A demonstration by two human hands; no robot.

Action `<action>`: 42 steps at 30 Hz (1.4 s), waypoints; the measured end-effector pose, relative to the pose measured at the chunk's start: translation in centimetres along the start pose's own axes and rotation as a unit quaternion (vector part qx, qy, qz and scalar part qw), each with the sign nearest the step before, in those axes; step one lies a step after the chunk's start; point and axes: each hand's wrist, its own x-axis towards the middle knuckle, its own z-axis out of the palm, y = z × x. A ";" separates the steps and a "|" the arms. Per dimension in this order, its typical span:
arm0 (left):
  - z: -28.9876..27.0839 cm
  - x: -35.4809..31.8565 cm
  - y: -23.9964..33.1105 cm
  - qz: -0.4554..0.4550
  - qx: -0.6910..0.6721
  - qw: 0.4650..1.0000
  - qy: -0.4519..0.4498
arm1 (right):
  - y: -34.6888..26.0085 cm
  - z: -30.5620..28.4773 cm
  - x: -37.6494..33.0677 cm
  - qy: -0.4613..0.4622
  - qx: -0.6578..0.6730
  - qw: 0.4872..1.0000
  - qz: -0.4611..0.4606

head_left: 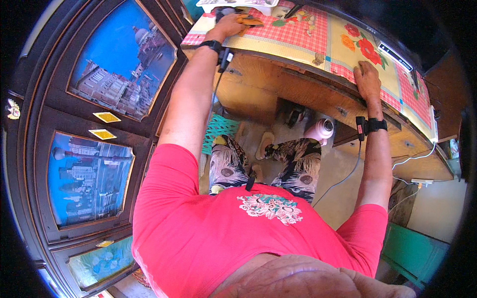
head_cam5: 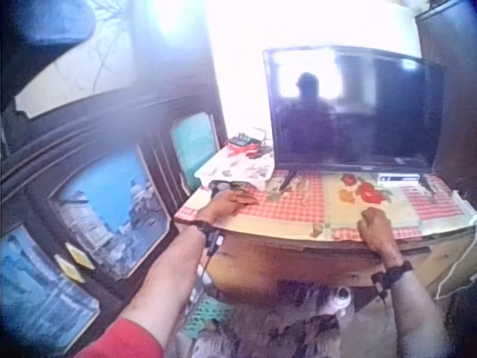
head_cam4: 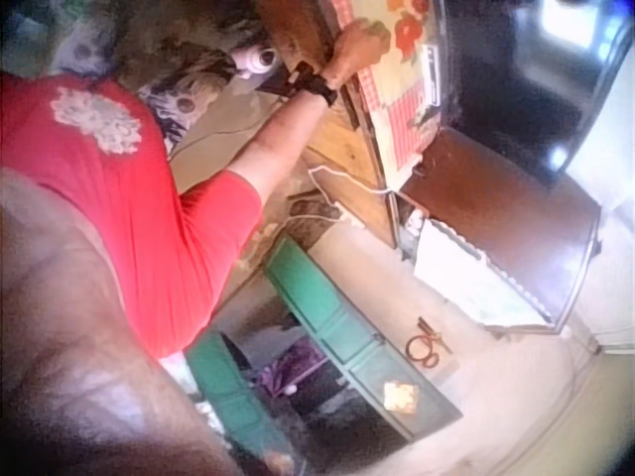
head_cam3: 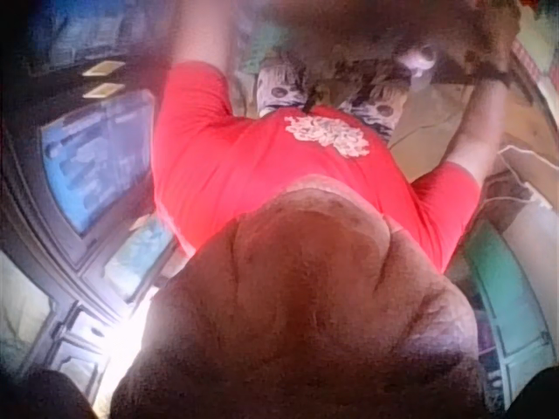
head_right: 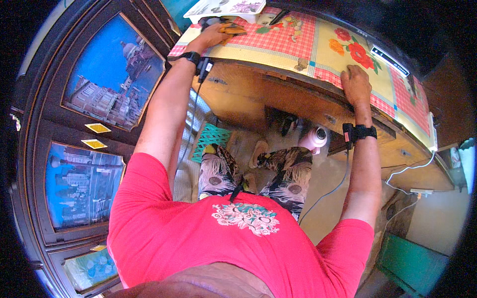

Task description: The person wipes the glass panels of a wooden cabinet and the surface of a nearby table using a cloth. They repeatedly wipe the same areas, switching between the cabinet and the table throughout the clip.

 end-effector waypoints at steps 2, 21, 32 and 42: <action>1.4 1.3 2.8 0.013 -0.010 0.999 -0.041 | 0.0 0.0 -0.1 0.003 -0.008 1.000 0.002; 7.4 -15.0 21.0 0.201 -0.012 0.948 0.247 | 1.5 0.7 0.6 -0.020 0.016 0.999 -0.030; 13.9 -19.1 17.5 0.017 -0.101 0.917 0.387 | 2.0 1.0 0.5 -0.005 0.014 0.999 -0.037; 16.9 -21.3 15.6 -0.153 -0.250 0.901 0.320 | 2.0 1.0 0.7 -0.015 0.009 1.000 -0.026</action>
